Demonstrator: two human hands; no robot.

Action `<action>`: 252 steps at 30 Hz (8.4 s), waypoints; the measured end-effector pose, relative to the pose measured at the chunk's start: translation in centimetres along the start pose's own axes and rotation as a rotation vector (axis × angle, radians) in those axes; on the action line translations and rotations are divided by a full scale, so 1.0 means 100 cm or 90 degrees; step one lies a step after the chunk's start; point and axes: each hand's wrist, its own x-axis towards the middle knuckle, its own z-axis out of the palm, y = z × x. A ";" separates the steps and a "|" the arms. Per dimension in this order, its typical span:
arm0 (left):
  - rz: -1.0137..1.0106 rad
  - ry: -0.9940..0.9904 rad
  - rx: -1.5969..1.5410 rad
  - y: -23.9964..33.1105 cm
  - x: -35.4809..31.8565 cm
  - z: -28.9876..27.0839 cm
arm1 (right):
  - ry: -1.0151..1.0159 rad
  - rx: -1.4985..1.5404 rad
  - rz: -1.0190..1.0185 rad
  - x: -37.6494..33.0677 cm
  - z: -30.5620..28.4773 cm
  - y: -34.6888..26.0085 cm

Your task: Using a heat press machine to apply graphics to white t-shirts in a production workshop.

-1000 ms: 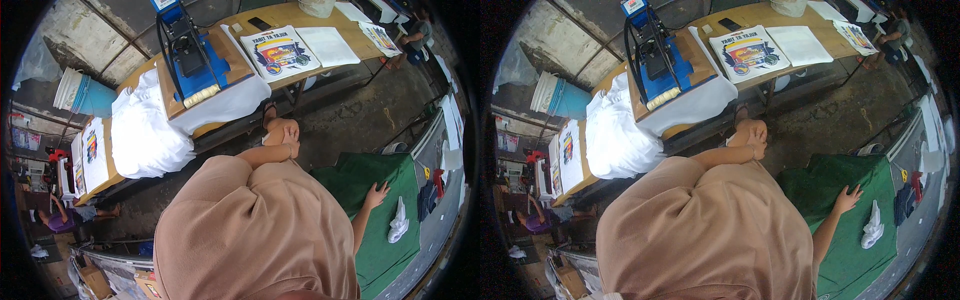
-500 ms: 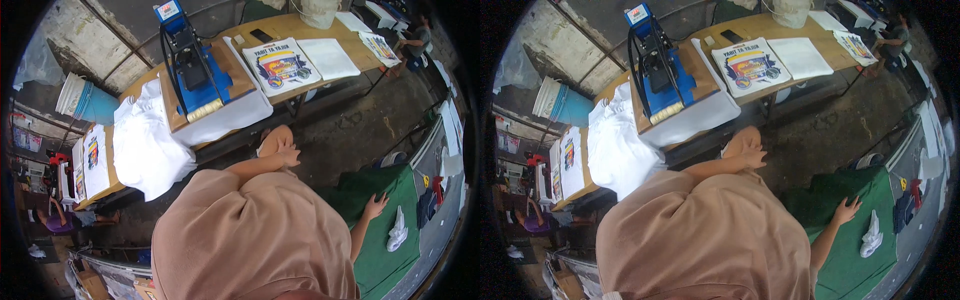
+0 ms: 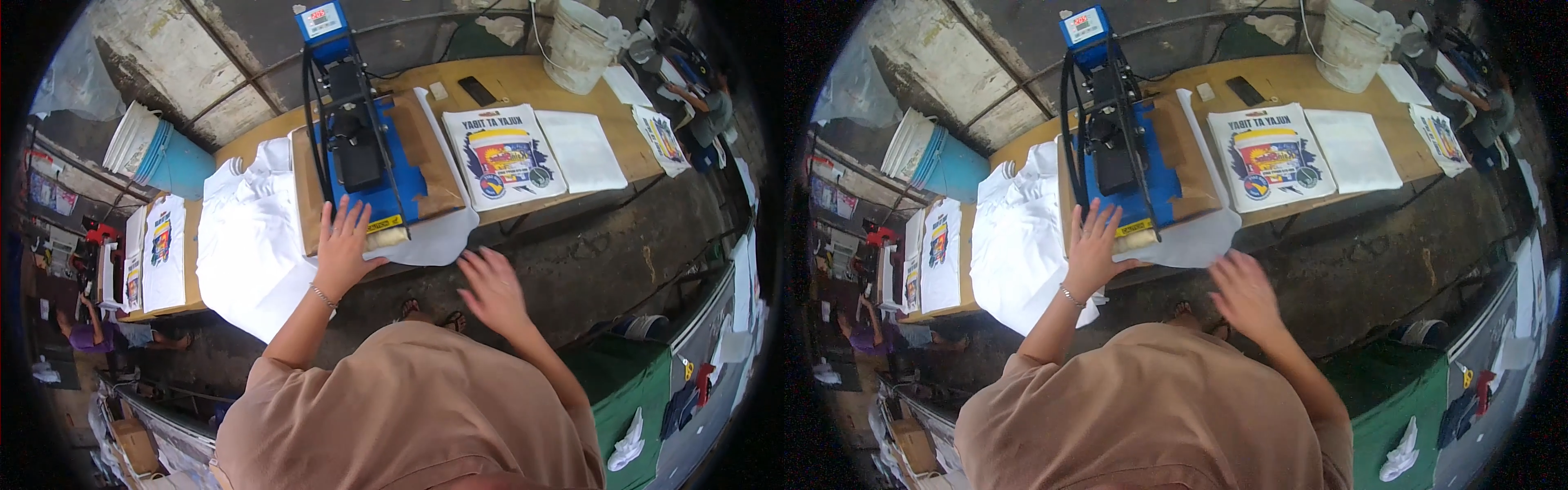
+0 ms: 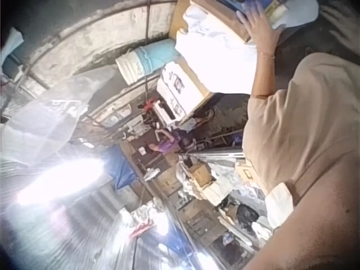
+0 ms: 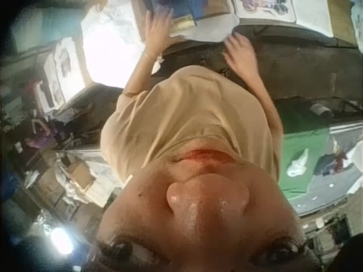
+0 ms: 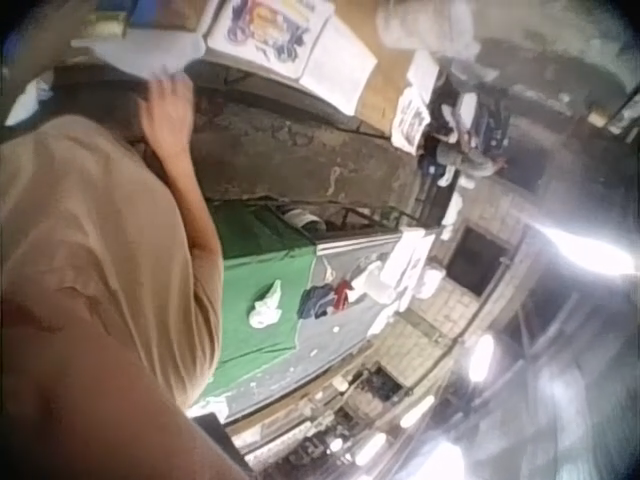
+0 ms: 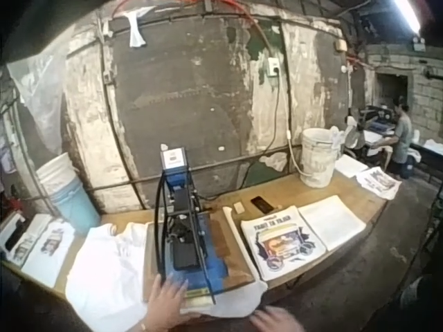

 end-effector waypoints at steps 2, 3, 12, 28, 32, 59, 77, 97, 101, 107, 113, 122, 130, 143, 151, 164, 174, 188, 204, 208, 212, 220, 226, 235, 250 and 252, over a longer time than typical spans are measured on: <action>0.032 0.099 -0.018 -0.010 0.008 0.017 | 0.033 -0.047 -0.111 0.072 0.019 -0.025; 0.030 -0.017 0.000 -0.016 0.012 0.025 | 0.038 -0.153 -0.158 0.103 0.029 -0.034; 0.119 -0.039 -0.026 -0.038 0.007 0.058 | -0.184 -0.127 -0.226 0.183 0.077 -0.046; 0.190 0.073 -0.163 -0.046 0.022 -0.131 | 0.022 -0.067 -0.303 0.217 -0.083 -0.098; 0.073 0.366 -0.257 -0.081 -0.015 -0.158 | 0.384 0.007 -0.082 0.164 -0.114 -0.050; -0.273 0.873 -0.178 0.041 -0.015 -0.044 | 0.477 0.892 0.518 0.127 0.083 0.325; -0.367 0.584 -0.039 0.232 0.058 -0.011 | 0.730 0.619 0.743 -0.061 0.015 0.716; -0.853 0.493 -0.367 0.002 -0.087 0.123 | 0.048 0.734 0.486 0.041 0.083 0.384; -0.891 0.531 -0.603 -0.091 -0.082 0.190 | -0.164 0.887 0.431 0.087 0.142 0.258; -1.015 0.337 -1.001 -0.124 -0.113 0.234 | -0.213 0.970 0.413 0.079 0.155 0.183; -0.843 0.658 -0.928 -0.060 -0.226 0.135 | -0.126 1.039 0.446 0.057 0.031 0.106; -0.713 1.450 -0.640 0.239 -0.469 -0.064 | -0.285 1.084 -0.037 0.142 0.007 -0.108; -0.434 1.537 0.027 0.504 -0.425 -0.164 | -0.697 1.271 -0.491 0.116 0.049 -0.420; -1.216 1.555 0.664 0.670 -0.507 -0.206 | -1.388 0.780 -0.932 -0.293 0.017 -0.761; -0.973 1.400 0.979 0.687 -0.590 -0.250 | -1.579 1.021 -0.780 -0.417 -0.009 -0.813; -1.250 1.537 0.997 0.633 -0.519 -0.152 | -1.499 0.690 -0.785 -0.405 0.097 -0.787; -1.676 1.610 0.851 0.563 -0.479 0.023 | -1.498 0.374 -0.812 -0.382 0.254 -0.721; -1.705 1.610 0.414 0.483 -0.362 0.091 | -1.259 0.238 -1.087 -0.249 0.314 -0.646; -2.089 0.946 0.198 0.480 -0.326 0.089 | -0.946 0.410 -1.240 -0.195 0.342 -0.621; -2.058 0.801 0.231 0.475 -0.337 0.062 | -0.902 0.465 -1.177 -0.150 0.328 -0.584; -1.945 0.788 0.128 0.455 -0.388 0.046 | -0.899 0.419 -1.075 -0.106 0.316 -0.516; -1.591 0.644 -0.225 0.339 -0.501 0.021 | -0.960 0.253 -0.743 -0.002 0.293 -0.363; -1.353 0.579 -0.248 0.204 -0.518 0.017 | -0.739 0.321 -0.469 0.087 0.307 -0.289; -1.011 0.427 -0.473 -0.039 -0.452 0.052 | -0.251 0.599 0.078 0.244 0.383 -0.245; -0.781 0.295 -0.603 -0.380 -0.378 0.097 | 0.168 0.144 0.416 0.441 0.486 -0.154; -0.801 0.316 -0.567 -0.448 -0.374 0.121 | 0.044 0.128 0.349 0.440 0.476 -0.151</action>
